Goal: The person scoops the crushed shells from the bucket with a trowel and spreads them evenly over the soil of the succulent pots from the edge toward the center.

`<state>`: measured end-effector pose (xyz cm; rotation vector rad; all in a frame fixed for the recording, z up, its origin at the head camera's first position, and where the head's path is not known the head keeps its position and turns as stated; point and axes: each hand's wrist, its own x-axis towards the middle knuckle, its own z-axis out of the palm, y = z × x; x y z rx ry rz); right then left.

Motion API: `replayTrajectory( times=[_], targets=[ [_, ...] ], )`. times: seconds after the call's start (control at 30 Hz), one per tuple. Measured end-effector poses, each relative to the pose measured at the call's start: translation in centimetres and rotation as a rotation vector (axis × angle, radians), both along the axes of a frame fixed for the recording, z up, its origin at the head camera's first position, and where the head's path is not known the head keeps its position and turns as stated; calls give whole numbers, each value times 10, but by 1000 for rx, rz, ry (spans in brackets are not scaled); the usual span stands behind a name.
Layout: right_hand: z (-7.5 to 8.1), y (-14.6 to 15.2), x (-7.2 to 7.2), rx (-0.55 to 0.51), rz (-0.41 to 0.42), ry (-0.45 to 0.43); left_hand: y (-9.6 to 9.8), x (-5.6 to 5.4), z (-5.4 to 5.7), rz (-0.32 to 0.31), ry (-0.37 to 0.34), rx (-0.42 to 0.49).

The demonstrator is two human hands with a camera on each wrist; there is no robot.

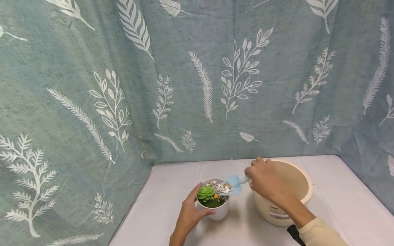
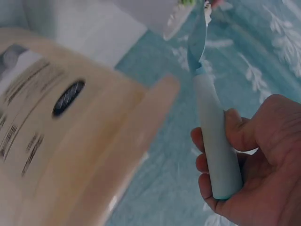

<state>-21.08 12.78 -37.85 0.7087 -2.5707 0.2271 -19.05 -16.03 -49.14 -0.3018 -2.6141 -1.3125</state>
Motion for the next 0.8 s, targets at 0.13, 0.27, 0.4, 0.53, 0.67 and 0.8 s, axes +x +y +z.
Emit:
replayTrajectory(
  times=[0.13, 0.27, 0.4, 0.53, 0.67, 0.8],
  targets=[
    [-6, -14, -4, 61, 20, 47, 1, -1, -1, 18, 12, 16],
    [-10, -23, -6, 114, 48, 121, 1, -1, -1, 24, -3, 15],
    [-11, -28, -8, 175, 60, 196, 1, 0, -2, 25, 5, 10],
    [-10, -29, -9, 231, 61, 277, 2, 0, -2, 21, 17, 17],
    [-7, -29, -8, 255, 59, 343, 2, 0, -1, 19, 13, 12],
    [-4, -28, -7, 266, 71, 398, 2, 1, 0, 22, 16, 6]
  ],
)
